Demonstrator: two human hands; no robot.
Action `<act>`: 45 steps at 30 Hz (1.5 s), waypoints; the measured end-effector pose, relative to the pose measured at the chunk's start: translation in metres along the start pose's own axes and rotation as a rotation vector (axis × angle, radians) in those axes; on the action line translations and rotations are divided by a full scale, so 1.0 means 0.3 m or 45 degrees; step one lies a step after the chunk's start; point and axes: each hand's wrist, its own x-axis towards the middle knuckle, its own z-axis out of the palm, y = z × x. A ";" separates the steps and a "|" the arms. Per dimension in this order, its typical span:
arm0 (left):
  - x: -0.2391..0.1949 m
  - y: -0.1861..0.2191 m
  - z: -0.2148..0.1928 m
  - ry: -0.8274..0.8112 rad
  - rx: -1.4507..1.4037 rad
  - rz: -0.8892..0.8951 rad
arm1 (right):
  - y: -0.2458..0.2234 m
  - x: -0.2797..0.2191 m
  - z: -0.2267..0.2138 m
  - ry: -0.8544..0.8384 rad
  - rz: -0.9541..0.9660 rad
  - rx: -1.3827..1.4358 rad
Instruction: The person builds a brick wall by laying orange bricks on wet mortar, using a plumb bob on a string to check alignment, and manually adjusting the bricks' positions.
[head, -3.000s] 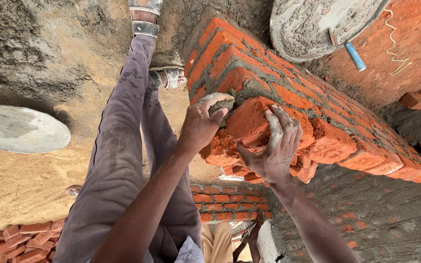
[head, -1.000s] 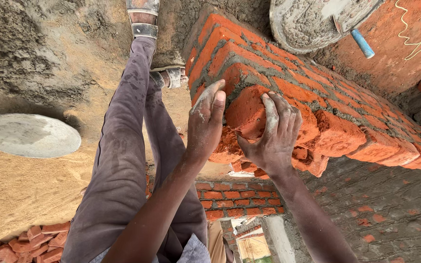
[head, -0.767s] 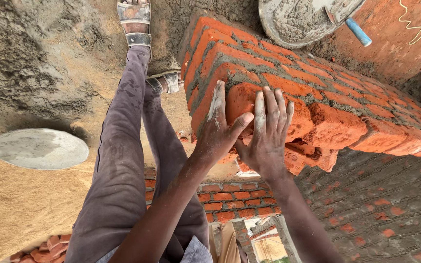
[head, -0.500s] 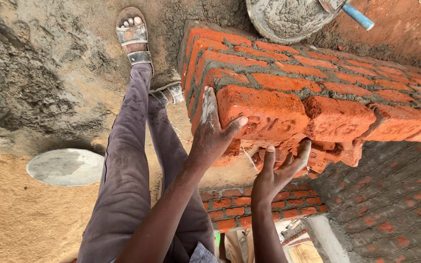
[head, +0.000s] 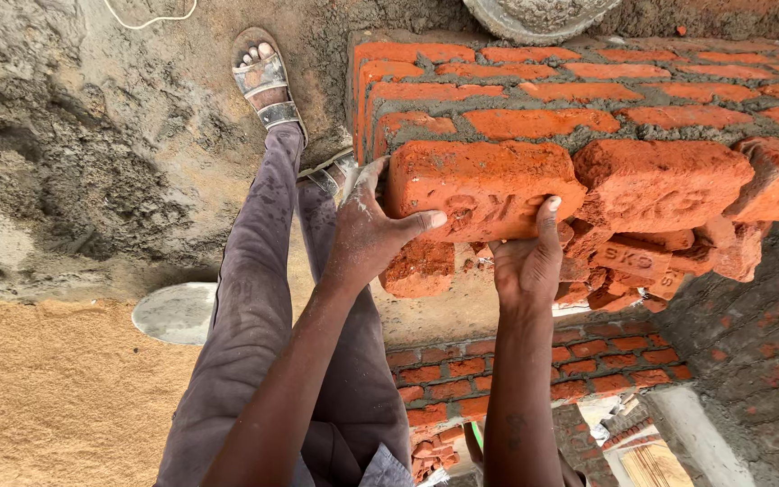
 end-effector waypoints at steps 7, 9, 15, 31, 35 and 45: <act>-0.004 0.012 -0.013 -0.007 0.016 -0.028 | 0.015 0.000 -0.010 -0.024 -0.042 0.008; -0.003 0.014 -0.016 -0.025 -0.096 -0.033 | 0.021 0.004 -0.006 0.055 -0.051 -0.009; 0.001 0.008 -0.023 -0.009 0.074 0.018 | 0.028 0.011 -0.018 0.110 -0.048 -0.016; -0.003 0.008 -0.026 -0.029 0.017 0.015 | 0.029 0.015 -0.032 0.099 -0.075 -0.054; -0.003 0.010 -0.030 -0.052 -0.001 0.005 | 0.026 0.014 -0.025 0.062 -0.088 -0.052; 0.000 -0.001 -0.036 -0.038 0.009 0.053 | 0.024 0.009 -0.013 0.086 -0.093 -0.086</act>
